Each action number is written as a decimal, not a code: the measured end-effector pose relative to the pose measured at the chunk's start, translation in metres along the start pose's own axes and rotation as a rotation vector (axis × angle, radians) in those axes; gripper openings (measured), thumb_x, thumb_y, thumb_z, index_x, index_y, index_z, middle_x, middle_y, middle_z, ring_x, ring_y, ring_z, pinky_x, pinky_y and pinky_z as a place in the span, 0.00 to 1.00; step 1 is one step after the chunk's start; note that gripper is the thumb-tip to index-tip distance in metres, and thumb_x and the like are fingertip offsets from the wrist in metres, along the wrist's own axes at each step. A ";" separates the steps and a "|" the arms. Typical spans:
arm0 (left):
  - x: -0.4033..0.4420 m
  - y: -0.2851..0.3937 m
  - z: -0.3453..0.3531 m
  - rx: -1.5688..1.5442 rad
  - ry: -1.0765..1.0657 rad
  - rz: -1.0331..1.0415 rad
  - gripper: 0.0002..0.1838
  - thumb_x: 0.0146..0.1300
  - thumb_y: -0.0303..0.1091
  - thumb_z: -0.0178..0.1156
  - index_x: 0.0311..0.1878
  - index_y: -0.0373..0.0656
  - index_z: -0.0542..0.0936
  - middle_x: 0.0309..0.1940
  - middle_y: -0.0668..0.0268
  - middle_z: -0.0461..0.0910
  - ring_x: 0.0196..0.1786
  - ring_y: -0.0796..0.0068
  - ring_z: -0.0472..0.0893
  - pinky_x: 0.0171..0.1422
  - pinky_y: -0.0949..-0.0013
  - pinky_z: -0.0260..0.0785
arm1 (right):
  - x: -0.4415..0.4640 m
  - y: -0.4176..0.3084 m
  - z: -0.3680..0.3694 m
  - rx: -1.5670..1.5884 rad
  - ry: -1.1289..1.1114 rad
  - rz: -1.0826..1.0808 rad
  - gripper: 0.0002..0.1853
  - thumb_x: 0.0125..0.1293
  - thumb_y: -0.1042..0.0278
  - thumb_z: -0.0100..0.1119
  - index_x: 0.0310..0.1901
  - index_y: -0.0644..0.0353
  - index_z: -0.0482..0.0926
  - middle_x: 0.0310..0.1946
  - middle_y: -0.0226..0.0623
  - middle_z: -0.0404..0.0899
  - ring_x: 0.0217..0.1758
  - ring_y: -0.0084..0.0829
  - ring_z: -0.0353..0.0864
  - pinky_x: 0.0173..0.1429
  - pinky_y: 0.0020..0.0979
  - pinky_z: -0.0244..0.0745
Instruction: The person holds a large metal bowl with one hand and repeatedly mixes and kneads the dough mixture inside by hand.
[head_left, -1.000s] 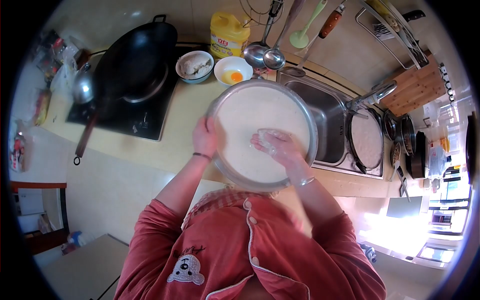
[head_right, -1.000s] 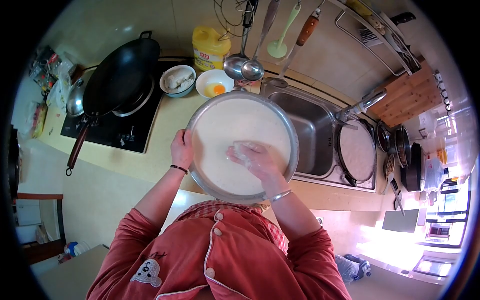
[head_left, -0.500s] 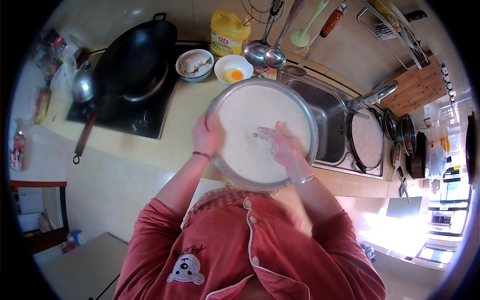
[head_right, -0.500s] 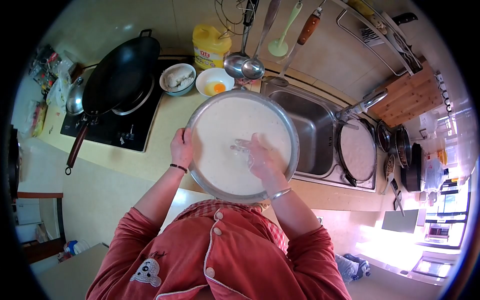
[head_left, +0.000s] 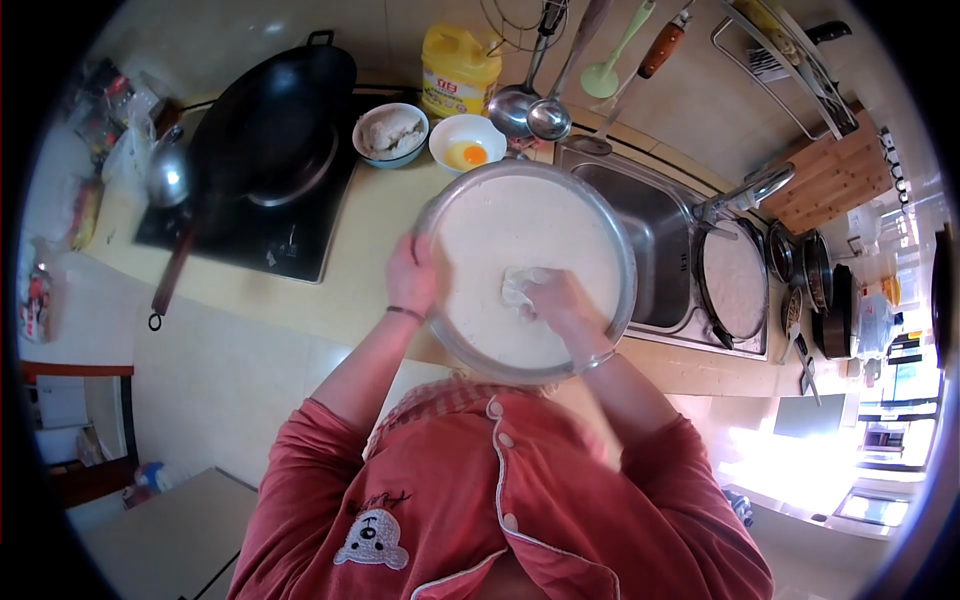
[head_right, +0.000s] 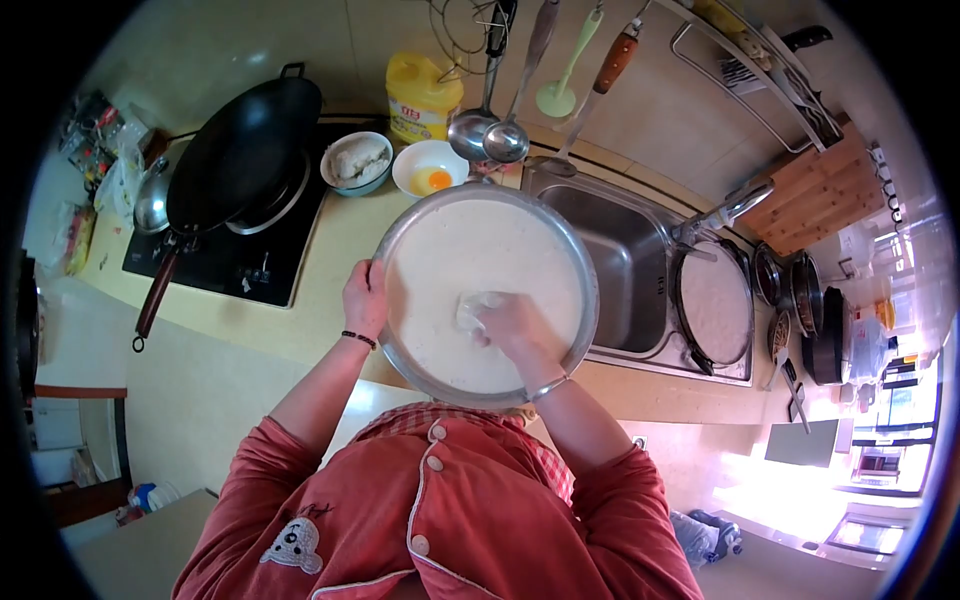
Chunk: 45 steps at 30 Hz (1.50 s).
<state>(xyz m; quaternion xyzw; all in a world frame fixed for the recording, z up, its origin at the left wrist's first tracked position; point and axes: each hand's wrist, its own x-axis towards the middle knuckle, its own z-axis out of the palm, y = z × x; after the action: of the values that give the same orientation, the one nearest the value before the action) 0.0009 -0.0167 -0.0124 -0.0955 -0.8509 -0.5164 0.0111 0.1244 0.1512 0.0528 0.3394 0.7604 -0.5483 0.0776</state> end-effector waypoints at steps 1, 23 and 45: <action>0.000 0.000 0.000 -0.001 0.000 0.002 0.17 0.64 0.42 0.46 0.38 0.36 0.74 0.28 0.50 0.76 0.33 0.53 0.76 0.38 0.61 0.67 | -0.004 -0.007 -0.001 -0.095 -0.001 0.010 0.18 0.56 0.57 0.57 0.39 0.66 0.78 0.18 0.33 0.72 0.19 0.23 0.71 0.23 0.25 0.65; 0.001 -0.007 0.002 0.019 0.013 0.014 0.15 0.64 0.41 0.47 0.37 0.37 0.73 0.25 0.52 0.75 0.29 0.56 0.75 0.35 0.63 0.66 | 0.082 -0.011 -0.001 -0.807 0.291 -0.797 0.18 0.54 0.58 0.56 0.46 0.55 0.73 0.54 0.37 0.64 0.60 0.39 0.58 0.60 0.39 0.57; -0.001 0.005 -0.002 -0.018 0.015 0.010 0.14 0.63 0.39 0.47 0.39 0.36 0.74 0.27 0.49 0.75 0.31 0.51 0.75 0.36 0.62 0.67 | 0.103 0.030 0.066 -0.904 -0.364 -0.397 0.13 0.57 0.70 0.43 0.36 0.65 0.77 0.36 0.50 0.77 0.43 0.45 0.76 0.50 0.39 0.69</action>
<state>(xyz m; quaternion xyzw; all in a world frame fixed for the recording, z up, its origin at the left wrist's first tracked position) 0.0029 -0.0164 -0.0077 -0.0961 -0.8456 -0.5247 0.0190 0.0474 0.1425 -0.0468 0.0207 0.9449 -0.2198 0.2416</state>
